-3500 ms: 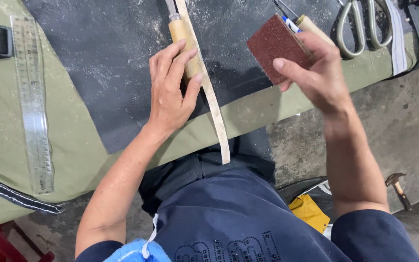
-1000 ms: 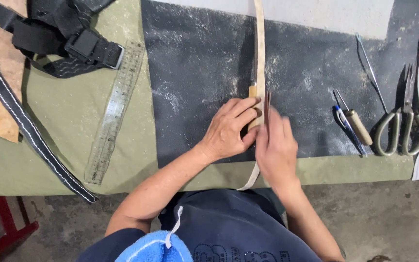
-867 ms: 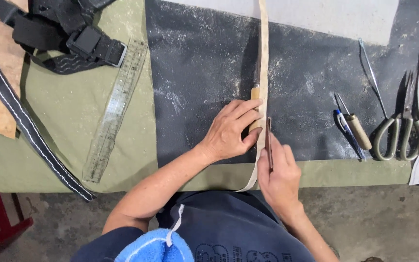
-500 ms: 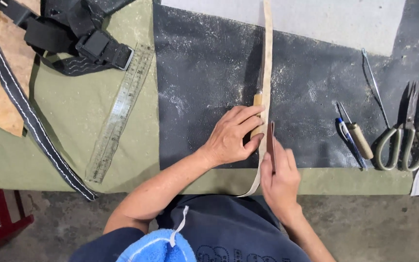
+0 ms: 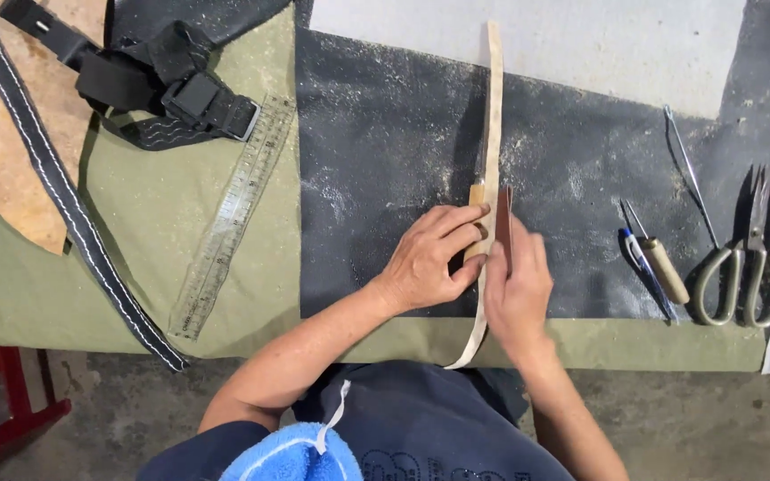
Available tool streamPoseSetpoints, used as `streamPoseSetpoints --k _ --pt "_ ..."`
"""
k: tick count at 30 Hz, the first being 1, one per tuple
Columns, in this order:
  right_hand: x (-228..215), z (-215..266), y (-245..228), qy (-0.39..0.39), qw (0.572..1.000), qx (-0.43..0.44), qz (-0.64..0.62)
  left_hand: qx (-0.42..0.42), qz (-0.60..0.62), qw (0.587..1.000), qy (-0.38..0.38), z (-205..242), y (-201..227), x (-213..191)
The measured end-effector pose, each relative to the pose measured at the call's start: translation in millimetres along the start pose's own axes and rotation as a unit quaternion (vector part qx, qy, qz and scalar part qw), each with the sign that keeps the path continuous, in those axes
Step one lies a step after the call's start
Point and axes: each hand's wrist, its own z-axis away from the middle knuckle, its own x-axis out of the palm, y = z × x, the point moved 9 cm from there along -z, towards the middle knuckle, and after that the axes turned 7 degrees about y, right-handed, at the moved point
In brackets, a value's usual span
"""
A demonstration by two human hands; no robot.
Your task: Sanding a thin strip of wood using a piece of sandpaper on a workshop table.
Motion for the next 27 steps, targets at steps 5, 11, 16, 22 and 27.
streamPoseSetpoints --k 5,11,16,22,27 --pt "-10.5 34.6 -5.5 -0.060 0.998 0.036 0.001 0.006 -0.009 1.000 0.014 -5.3 0.0 -5.3" --pt "-13.4 -1.8 -26.9 0.083 0.994 -0.076 0.001 -0.011 -0.042 0.998 0.050 7.3 -11.3 4.3" --pt "-20.5 43.5 -25.5 0.024 0.998 -0.043 0.038 -0.015 -0.037 0.998 0.058 9.3 -10.7 1.3" --pt "-7.0 -11.0 -26.5 0.069 0.994 -0.082 -0.004 -0.007 -0.042 0.998 0.055 11.5 -13.8 4.4" --pt "-15.7 34.3 -22.0 0.038 0.997 -0.063 0.026 -0.005 -0.040 0.997 0.059 9.3 -13.1 2.8"
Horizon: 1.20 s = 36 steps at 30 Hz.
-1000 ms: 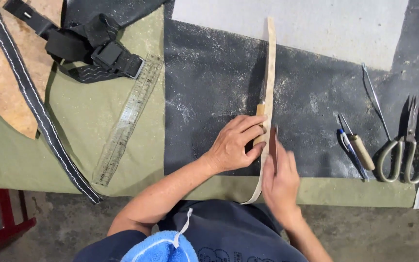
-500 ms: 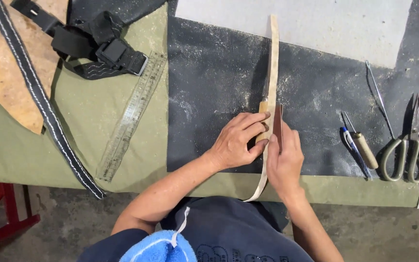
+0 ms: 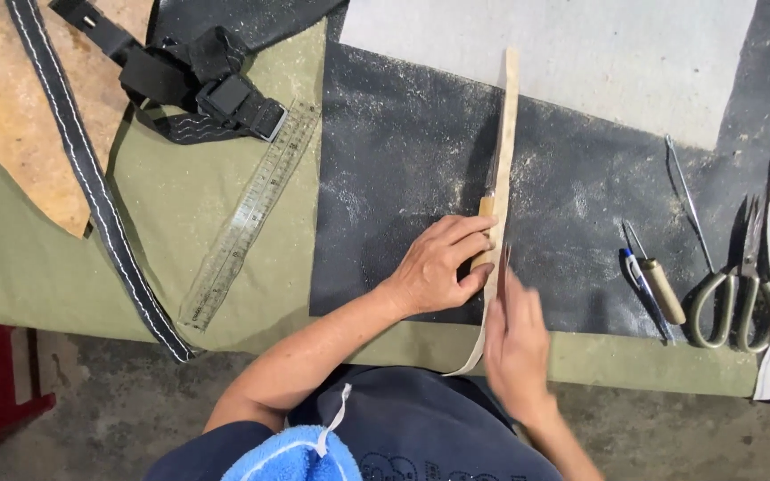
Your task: Sanding a thin strip of wood using a piece of sandpaper on a workshop table.
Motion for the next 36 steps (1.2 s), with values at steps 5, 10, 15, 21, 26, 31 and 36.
streamPoseSetpoints --k 5,10,15,21,26,31,36 --pt "7.2 -24.4 -0.6 0.014 1.000 -0.010 0.009 0.004 -0.005 1.000 -0.006 0.6 2.1 0.6" --pt "15.2 -46.1 9.3 0.055 0.996 -0.064 -0.012 0.026 -0.025 0.999 -0.005 5.7 1.9 4.8" --pt "-9.2 -5.0 -9.4 0.025 1.000 -0.015 -0.001 0.017 -0.016 1.000 -0.011 5.0 1.7 5.2" --pt "21.6 -62.1 27.2 0.062 0.995 -0.076 -0.012 0.020 -0.026 0.999 -0.016 9.0 3.3 6.9" --pt "-0.2 -63.0 53.5 0.058 0.997 -0.043 -0.025 0.016 -0.023 1.000 -0.013 7.8 3.6 3.3" --pt "-12.6 -10.0 11.5 0.027 0.999 0.041 0.007 0.007 -0.029 0.999 -0.026 8.3 -3.9 9.1" --pt "19.3 -63.5 12.2 0.074 0.996 -0.031 -0.026 -0.003 -0.015 0.999 -0.035 1.7 5.9 3.0"
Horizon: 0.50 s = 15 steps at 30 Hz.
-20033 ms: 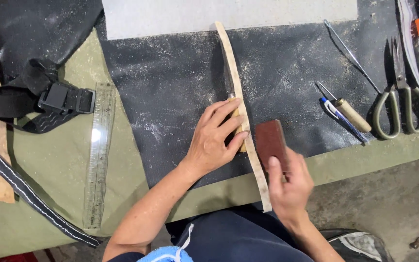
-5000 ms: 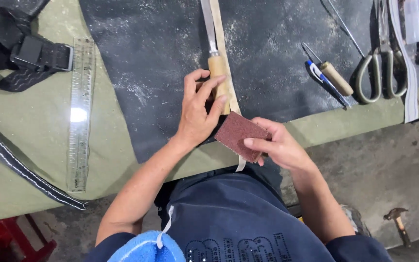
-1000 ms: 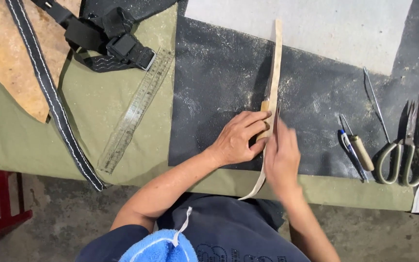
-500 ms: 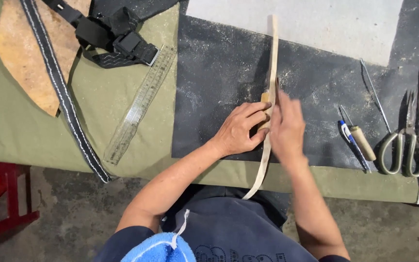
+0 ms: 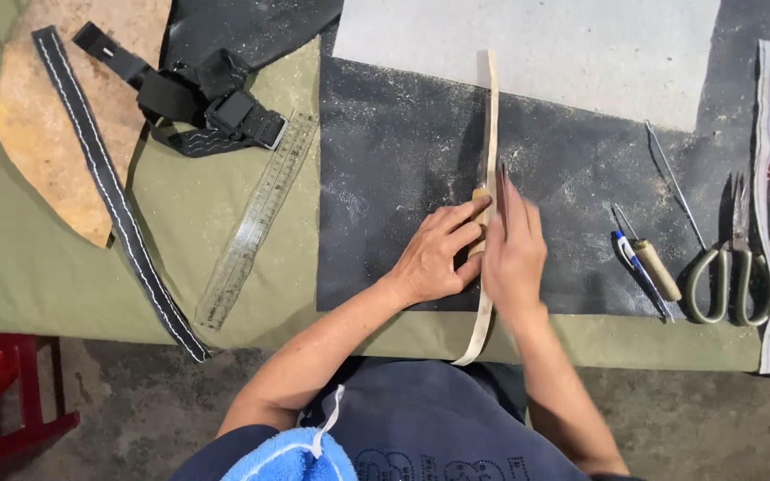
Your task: Sanding a thin strip of wood using a piece of sandpaper on a workshop table.
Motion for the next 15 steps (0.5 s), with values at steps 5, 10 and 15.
streamPoseSetpoints --k 5,10,15 --pt "-13.3 11.0 -19.8 -0.006 0.998 -0.055 -0.002 -0.012 -0.004 1.000 -0.007 -0.5 -5.2 3.0" --pt "-27.0 21.7 -27.3 -0.045 0.998 0.037 -0.002 -0.021 -0.004 1.000 -0.011 -1.7 -3.7 0.7" --pt "-6.8 -25.4 -24.5 -0.006 0.999 -0.014 -0.051 -0.010 -0.015 1.000 -0.016 5.4 -10.6 9.4"
